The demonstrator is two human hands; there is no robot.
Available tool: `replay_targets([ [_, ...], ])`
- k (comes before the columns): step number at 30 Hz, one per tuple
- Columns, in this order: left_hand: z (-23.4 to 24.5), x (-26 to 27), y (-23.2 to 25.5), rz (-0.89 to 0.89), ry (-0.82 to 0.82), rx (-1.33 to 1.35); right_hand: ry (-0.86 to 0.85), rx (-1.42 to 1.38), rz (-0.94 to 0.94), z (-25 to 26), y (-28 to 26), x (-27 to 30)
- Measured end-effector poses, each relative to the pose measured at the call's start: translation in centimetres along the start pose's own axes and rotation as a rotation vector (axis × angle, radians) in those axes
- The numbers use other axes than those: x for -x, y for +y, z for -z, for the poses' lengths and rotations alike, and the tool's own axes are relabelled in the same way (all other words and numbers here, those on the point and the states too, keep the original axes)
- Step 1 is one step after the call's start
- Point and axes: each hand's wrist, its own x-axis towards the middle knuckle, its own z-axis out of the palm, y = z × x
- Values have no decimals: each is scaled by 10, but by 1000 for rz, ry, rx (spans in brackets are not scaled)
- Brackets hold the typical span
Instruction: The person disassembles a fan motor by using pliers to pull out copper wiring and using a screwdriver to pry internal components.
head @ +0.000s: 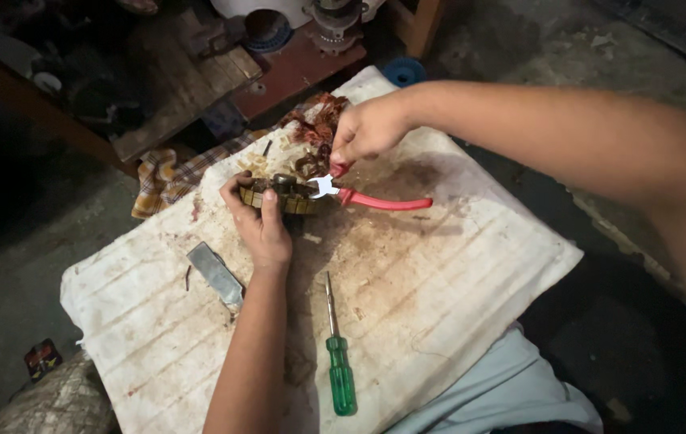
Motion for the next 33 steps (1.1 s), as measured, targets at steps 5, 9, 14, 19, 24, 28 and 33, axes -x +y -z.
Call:
replay_targets([
  [5,0,0,-2,-17,-7,14,-8,0,181,4,6,-6],
  [9,0,2,-2,77,-12,86,5,-16,77,1,1,2],
  [14,2,2,4,53,6,-40,-56,-99,35,3,-10,8],
  [19,1,2,11,17,7,-61,-33,-98,-58,3,-27,16],
  [24,-2,3,9,132,25,-12,64,-199,-273,-13,-38,30],
  [28,-2,3,6,7,16,-12,335,32,-145,-53,-47,45],
  [33,-3,0,10,76,10,-28,227,60,-338,-44,-58,57],
])
